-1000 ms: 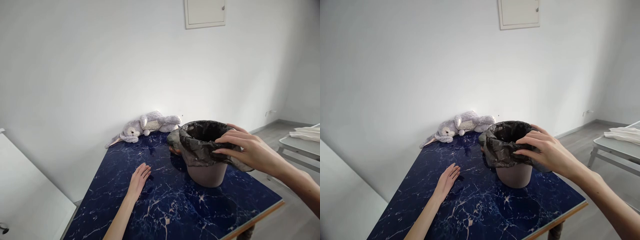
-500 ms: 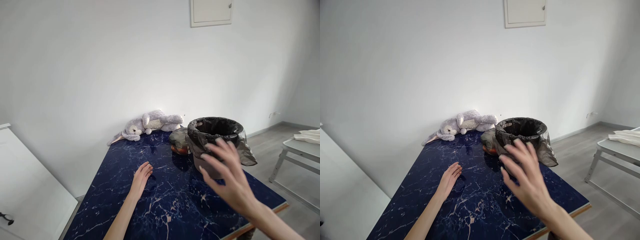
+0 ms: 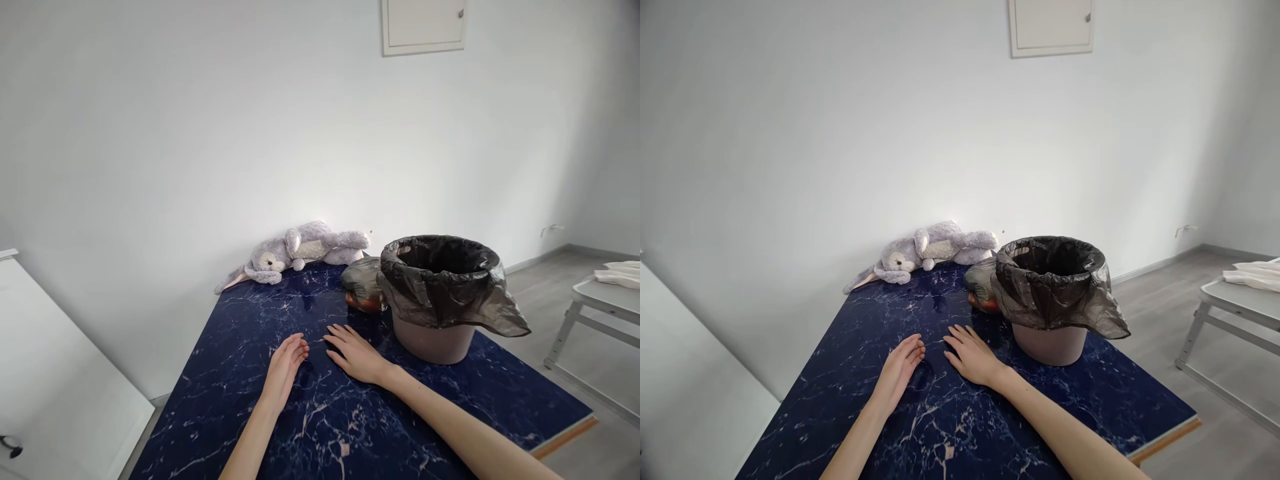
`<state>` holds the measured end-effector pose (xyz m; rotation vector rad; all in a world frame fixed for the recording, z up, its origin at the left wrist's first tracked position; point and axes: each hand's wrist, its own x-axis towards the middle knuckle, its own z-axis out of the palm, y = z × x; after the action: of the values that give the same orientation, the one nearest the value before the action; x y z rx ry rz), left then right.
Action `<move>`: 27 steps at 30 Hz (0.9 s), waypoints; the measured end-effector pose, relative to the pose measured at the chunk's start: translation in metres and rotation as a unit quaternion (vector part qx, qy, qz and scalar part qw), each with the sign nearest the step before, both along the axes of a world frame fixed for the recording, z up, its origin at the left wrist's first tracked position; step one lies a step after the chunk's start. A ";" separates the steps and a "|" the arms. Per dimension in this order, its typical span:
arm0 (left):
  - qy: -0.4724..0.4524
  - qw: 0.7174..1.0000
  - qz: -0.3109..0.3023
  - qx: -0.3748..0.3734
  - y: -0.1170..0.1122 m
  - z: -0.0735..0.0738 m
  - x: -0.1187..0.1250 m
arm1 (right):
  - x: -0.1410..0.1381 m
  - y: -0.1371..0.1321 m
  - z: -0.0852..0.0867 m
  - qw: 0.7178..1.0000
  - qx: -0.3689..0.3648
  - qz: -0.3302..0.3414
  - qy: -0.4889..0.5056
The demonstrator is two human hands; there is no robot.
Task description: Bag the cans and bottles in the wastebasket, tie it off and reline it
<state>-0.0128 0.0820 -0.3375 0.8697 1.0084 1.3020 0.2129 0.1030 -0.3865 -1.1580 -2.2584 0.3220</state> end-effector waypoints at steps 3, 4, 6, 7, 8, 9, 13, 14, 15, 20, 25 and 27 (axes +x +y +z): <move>0.005 1.000 0.000 0.003 0.000 -0.004 0.001 | 0.001 -0.007 -0.002 1.000 -0.008 0.001 0.002; 0.007 1.000 0.000 0.004 0.001 -0.004 0.002 | 0.002 -0.009 -0.001 1.000 -0.010 -0.002 0.005; 0.013 1.000 -0.002 0.008 0.000 -0.005 0.002 | 0.003 -0.010 0.002 1.000 -0.013 -0.004 0.008; 0.016 1.000 -0.004 0.010 0.000 -0.005 0.002 | 0.004 -0.010 0.003 1.000 -0.013 -0.003 0.008; 0.019 1.000 -0.006 0.012 0.000 -0.005 0.002 | 0.004 -0.010 0.003 1.000 -0.013 -0.003 0.007; 0.022 1.000 -0.009 0.014 0.000 -0.005 0.002 | 0.004 -0.010 0.003 1.000 -0.013 -0.003 0.007; 0.031 0.999 -0.019 0.025 0.001 -0.008 0.002 | 0.003 -0.008 0.001 1.000 -0.011 -0.003 0.002; 0.033 0.999 -0.020 0.027 0.002 -0.009 0.001 | 0.003 -0.008 0.000 1.000 -0.011 -0.002 0.000; 0.036 0.999 -0.021 0.029 0.002 -0.011 0.001 | 0.003 -0.008 0.000 1.000 -0.011 -0.001 -0.001; 0.055 0.998 -0.030 0.031 0.005 -0.015 0.000 | 0.004 -0.007 -0.001 1.000 -0.010 -0.004 0.002; 0.064 0.997 -0.033 0.038 0.006 -0.016 0.000 | 0.004 -0.007 -0.001 1.000 -0.011 -0.006 0.004; 0.064 0.997 -0.036 0.041 0.006 -0.017 0.000 | 0.004 -0.007 -0.001 1.000 -0.013 -0.009 0.003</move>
<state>-0.0129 0.0875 -0.3543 1.0528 1.0192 1.2470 0.2168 0.0955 -0.3877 -1.1890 -2.2426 0.3475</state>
